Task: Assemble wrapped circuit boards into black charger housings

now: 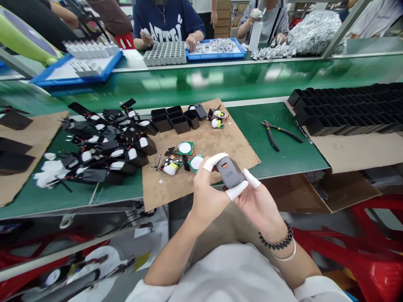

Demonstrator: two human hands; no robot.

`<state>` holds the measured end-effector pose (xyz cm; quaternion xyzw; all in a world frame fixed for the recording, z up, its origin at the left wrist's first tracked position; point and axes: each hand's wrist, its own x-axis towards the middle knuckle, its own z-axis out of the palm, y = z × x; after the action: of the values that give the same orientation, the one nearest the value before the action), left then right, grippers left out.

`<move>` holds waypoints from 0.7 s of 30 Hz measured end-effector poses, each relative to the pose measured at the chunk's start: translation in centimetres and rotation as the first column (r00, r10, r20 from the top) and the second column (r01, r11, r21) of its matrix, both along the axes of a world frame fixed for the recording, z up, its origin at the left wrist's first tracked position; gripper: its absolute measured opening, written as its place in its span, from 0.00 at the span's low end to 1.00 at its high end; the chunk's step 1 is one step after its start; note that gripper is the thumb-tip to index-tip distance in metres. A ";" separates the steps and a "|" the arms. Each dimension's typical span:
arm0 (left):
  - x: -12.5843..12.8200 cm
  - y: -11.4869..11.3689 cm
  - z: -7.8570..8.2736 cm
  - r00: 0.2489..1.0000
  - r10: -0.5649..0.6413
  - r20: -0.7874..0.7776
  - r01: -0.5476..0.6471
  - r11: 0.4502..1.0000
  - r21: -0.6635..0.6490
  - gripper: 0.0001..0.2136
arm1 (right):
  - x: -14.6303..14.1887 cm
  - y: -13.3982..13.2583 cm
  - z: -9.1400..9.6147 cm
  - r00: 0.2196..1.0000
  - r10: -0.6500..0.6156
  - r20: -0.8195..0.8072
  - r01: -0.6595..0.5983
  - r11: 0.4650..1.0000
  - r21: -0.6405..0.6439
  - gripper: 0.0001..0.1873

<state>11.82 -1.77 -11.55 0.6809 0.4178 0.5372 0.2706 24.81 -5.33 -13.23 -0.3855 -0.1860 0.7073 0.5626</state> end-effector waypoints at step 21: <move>-8.4 -1.4 -2.4 0.769 -0.053 0.637 0.560 0.536 -0.632 0.27 | -1.5 0.8 1.4 0.737 -0.168 0.655 -0.097 0.932 0.349 0.17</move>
<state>3.46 -3.19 -13.96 0.3680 0.3820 0.4036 0.7455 23.33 -4.49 -11.82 -0.5091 -0.4958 0.4617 0.5309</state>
